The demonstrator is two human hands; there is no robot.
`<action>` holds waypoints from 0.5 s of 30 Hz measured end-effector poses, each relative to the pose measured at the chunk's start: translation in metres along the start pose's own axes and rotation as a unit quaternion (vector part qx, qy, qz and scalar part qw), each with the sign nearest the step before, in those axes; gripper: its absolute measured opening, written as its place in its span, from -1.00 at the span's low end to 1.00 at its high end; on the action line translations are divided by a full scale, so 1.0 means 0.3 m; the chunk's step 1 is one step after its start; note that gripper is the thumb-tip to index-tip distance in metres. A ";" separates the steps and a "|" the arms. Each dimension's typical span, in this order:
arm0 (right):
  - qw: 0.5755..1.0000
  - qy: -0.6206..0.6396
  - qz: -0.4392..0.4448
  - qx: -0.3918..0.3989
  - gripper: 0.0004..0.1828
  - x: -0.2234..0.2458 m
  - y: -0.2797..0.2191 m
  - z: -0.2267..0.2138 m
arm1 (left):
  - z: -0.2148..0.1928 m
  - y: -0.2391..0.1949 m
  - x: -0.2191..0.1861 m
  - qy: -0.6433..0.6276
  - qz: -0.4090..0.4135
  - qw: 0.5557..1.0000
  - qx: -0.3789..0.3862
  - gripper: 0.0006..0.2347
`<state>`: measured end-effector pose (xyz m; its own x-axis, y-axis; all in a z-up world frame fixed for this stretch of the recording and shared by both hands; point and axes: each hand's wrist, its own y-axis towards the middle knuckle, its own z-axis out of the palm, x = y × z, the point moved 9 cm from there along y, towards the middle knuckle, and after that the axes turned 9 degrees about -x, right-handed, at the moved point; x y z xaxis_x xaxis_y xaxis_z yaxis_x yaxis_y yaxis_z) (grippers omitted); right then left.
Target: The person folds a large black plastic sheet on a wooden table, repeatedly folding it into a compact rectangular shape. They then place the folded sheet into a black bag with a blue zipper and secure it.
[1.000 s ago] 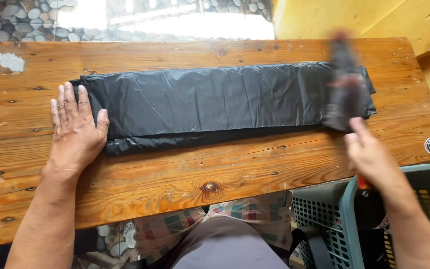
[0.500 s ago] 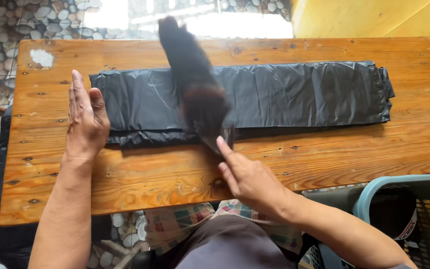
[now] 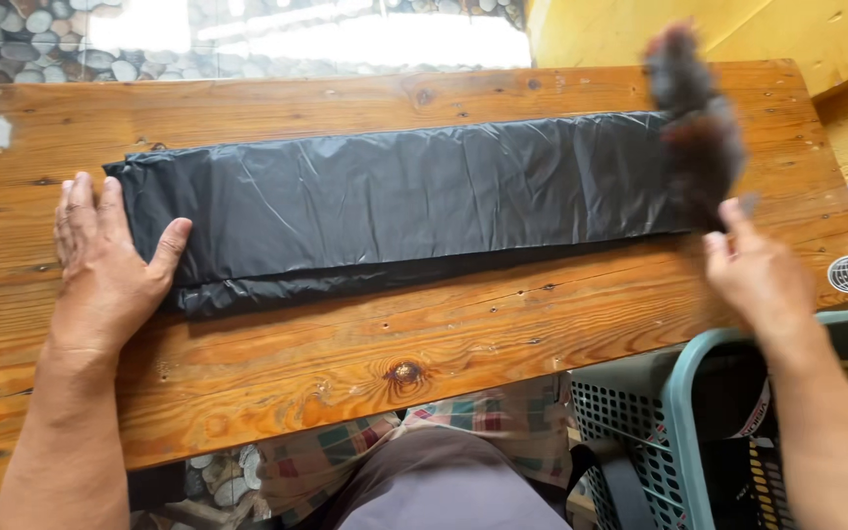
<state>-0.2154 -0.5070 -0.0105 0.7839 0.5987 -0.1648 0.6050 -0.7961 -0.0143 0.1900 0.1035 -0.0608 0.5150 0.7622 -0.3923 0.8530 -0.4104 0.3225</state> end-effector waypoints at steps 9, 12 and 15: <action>0.988 -0.053 0.016 -0.144 -0.49 -0.500 0.405 0.222 | -0.065 0.018 -0.001 0.132 0.009 0.990 -0.047 -0.23; 0.989 -0.047 0.044 -0.135 -0.52 -0.531 0.432 0.215 | -0.073 0.041 0.015 0.095 -0.066 0.993 0.013 -0.21; 0.987 -0.084 0.096 -0.095 -0.50 -0.579 0.462 0.239 | -0.088 0.050 0.016 0.040 -0.163 0.983 0.069 -0.26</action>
<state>-0.2778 -0.7277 -0.0545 0.8617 0.4031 -0.3083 0.4761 -0.8525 0.2159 0.2030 0.1141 -0.0351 0.2085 0.8994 -0.3841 0.9779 -0.1971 0.0693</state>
